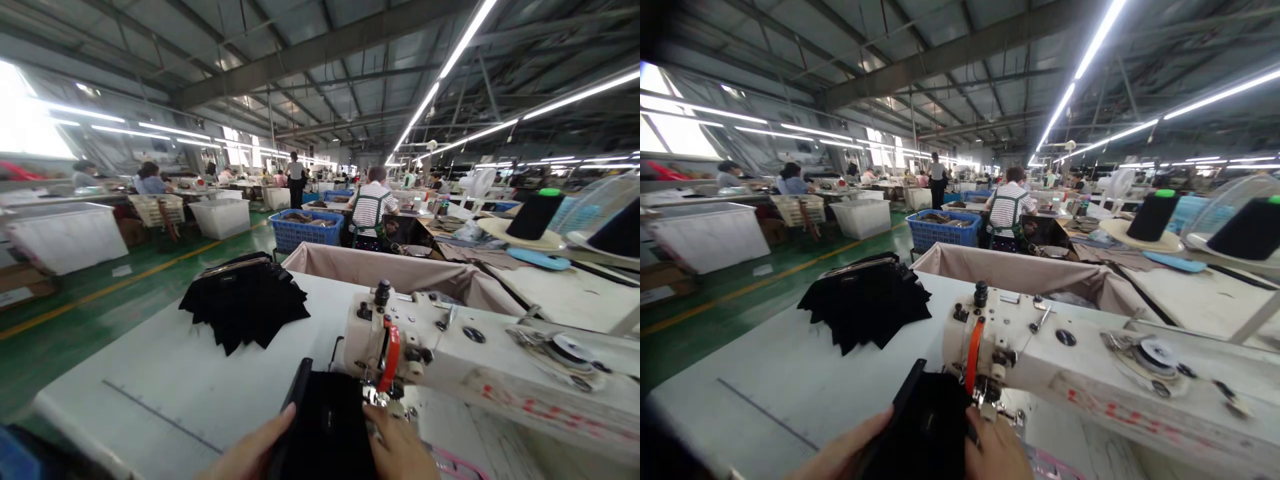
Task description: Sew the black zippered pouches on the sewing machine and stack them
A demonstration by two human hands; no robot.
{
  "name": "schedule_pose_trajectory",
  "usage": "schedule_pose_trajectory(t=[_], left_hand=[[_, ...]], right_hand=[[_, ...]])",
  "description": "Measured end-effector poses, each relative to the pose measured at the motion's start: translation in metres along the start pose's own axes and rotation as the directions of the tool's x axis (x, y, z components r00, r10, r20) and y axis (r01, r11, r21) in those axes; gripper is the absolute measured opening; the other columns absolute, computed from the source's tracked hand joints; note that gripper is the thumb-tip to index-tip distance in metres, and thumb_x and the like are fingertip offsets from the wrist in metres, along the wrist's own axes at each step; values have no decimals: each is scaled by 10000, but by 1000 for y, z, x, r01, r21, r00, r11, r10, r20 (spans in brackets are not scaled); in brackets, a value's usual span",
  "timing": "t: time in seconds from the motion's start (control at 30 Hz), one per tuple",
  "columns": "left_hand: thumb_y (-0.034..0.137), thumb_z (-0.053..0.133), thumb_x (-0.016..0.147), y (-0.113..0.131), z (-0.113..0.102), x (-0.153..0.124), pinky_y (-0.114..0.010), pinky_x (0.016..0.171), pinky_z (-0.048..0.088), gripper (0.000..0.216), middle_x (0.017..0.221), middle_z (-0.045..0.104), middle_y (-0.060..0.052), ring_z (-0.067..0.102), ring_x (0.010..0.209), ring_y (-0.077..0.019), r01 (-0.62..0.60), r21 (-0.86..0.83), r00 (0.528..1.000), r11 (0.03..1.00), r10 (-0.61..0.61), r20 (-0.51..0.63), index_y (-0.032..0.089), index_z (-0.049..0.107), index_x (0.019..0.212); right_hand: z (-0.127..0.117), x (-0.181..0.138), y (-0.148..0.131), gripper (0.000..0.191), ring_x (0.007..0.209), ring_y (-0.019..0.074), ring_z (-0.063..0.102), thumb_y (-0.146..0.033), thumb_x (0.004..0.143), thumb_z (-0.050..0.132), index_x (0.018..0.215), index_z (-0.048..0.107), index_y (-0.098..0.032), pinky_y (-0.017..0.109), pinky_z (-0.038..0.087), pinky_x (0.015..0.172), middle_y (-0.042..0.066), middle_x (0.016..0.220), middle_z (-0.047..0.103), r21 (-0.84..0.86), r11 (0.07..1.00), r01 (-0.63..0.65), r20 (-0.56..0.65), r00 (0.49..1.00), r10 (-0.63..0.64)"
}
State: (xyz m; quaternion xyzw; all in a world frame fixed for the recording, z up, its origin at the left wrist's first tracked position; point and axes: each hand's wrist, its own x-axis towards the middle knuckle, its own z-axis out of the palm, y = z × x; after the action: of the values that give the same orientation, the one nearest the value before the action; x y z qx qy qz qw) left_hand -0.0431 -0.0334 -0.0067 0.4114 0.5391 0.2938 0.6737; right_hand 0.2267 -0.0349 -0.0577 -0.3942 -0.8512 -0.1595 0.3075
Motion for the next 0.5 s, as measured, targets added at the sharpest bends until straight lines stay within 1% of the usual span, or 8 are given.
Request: schedule_pose_trajectory(t=[0.1,0.13,0.17,0.2,0.27,0.3,0.4,0.5], left_hand=[[479,696,714,15,-23,-24,-499,936,489,467,899,702,-91,665,924,-329,-124,458,964,880,217,-155,167,614,1052],[409,690,729,24,-24,-33,-503,1006,448,493,1068,685,-106,638,1025,-324,-195,662,909,723,386,-154,177,589,1152],[327,677,736,32,-21,-40,-508,1080,382,537,1269,608,-120,569,1170,-329,-275,813,860,514,510,-31,191,556,1241],[243,654,733,40,-13,-47,-495,1122,339,619,1414,503,-106,479,1287,-321,-371,874,834,314,527,165,220,501,1333],[120,606,708,49,12,-54,-430,1155,320,803,1543,333,-74,352,1395,-278,-586,811,749,1,383,541,237,353,1461],[81,574,710,50,25,-54,-419,1170,295,829,1560,293,-74,306,1421,-262,-649,755,703,-94,305,642,216,310,1484],[25,536,711,41,51,-43,-436,1198,224,801,1561,269,-112,236,1448,-261,-688,696,672,-205,183,718,128,321,1476],[26,523,772,30,48,-27,-419,1189,264,732,1550,306,-93,287,1432,-232,-699,698,673,-156,187,716,157,341,1468]], right_hand=[[-12,-4,-20,89,797,173,639,-172,827,645,764,613,-227,271,525,727,-1,907,690,74,997,33,51,998,-37],[-15,-6,-29,127,760,165,621,-187,816,667,722,589,-222,261,509,686,-13,844,670,101,994,32,66,997,-38],[-18,-9,-39,156,731,159,604,-192,808,682,699,573,-216,254,491,652,-19,794,649,129,991,23,75,997,-33],[-21,-11,-48,164,712,156,590,-187,809,683,694,568,-211,251,475,632,-20,764,633,154,988,10,71,997,-21],[-26,-15,-63,158,709,156,578,-158,835,643,698,577,-199,253,463,635,-10,755,630,185,982,-31,25,999,27],[-28,-16,-68,171,717,157,578,-142,854,610,693,579,-195,257,464,648,-2,759,634,192,980,-53,-7,998,55],[-35,-17,-76,184,770,164,597,-134,902,524,761,624,-198,271,476,688,9,791,659,216,973,-83,-65,993,99],[-40,-16,-78,167,814,159,622,-140,923,510,962,662,-197,276,494,713,11,855,694,243,967,-71,-70,993,90]])
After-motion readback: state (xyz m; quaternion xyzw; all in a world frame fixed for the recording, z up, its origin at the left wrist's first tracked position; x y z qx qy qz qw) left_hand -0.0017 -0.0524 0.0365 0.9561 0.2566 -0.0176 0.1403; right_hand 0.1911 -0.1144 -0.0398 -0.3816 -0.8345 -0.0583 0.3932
